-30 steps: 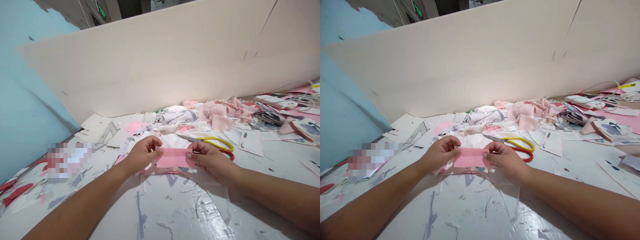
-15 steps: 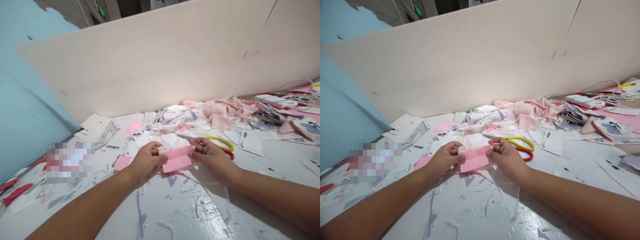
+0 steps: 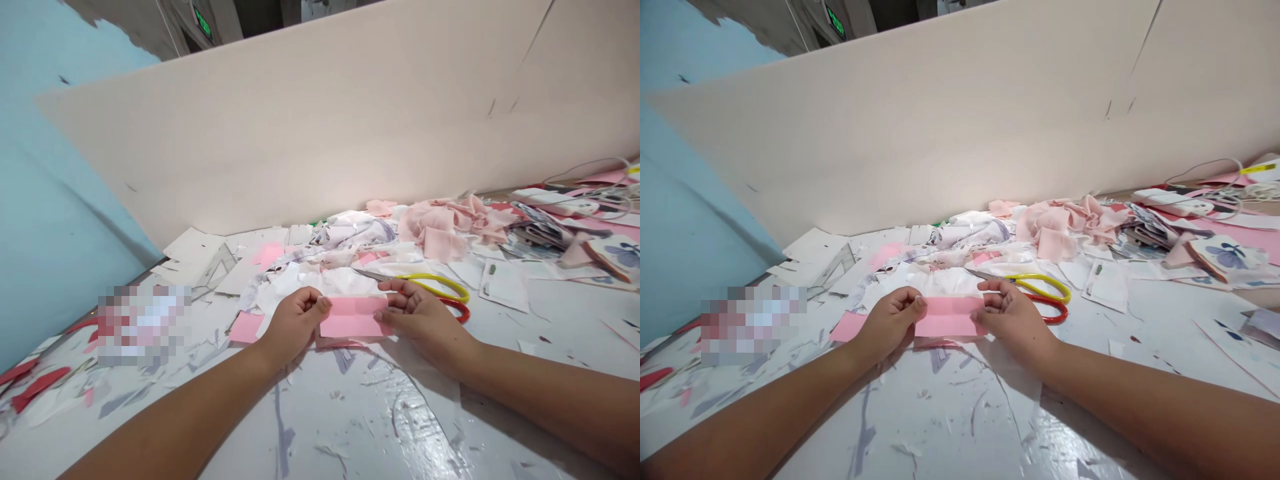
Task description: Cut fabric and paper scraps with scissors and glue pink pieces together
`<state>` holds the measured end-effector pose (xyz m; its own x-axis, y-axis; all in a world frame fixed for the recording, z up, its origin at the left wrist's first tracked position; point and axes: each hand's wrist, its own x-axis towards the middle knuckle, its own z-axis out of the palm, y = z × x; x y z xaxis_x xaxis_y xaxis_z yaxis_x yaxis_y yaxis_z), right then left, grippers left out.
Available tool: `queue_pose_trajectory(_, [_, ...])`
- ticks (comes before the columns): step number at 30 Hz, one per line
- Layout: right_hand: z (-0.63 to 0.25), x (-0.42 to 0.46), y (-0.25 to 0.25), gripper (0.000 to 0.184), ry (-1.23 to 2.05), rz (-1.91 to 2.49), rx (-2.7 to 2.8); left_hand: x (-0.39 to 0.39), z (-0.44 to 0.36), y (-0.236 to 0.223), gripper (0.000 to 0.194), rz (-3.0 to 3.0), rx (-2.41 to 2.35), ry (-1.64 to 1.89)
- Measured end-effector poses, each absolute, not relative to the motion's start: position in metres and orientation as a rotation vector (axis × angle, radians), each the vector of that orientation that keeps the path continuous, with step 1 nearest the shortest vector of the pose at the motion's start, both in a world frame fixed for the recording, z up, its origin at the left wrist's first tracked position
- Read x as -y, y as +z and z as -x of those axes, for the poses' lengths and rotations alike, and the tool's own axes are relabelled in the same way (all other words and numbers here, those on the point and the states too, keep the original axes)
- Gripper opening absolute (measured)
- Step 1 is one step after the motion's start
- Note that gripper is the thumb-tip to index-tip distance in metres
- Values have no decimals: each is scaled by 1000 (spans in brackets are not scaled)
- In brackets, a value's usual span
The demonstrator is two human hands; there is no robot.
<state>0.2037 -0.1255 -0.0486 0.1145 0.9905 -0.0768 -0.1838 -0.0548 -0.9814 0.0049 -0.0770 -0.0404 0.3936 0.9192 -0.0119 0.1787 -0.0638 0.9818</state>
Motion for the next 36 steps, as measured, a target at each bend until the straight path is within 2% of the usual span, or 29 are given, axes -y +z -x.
queue_pose_trajectory(4, [-203,126,-48,42,1249,1174,932,79,-5,-39,30,-1458,-937,747])
queue_pose_trajectory(9, [-204,125,-49,42,1240,1157,925,76,-8,-42,29,-1336,-951,809])
queue_pose_trajectory(14, [-204,119,-54,29,1279,1150,893,71,-7,-48,30,-1247,-875,838])
queue_pose_trajectory(21, [-207,115,-60,23,1278,1165,914,69,-5,-49,29,-1231,-834,797])
queue_pose_trajectory(36, [-205,117,-58,23,1228,1235,962,67,-5,-54,26,-1258,-838,859])
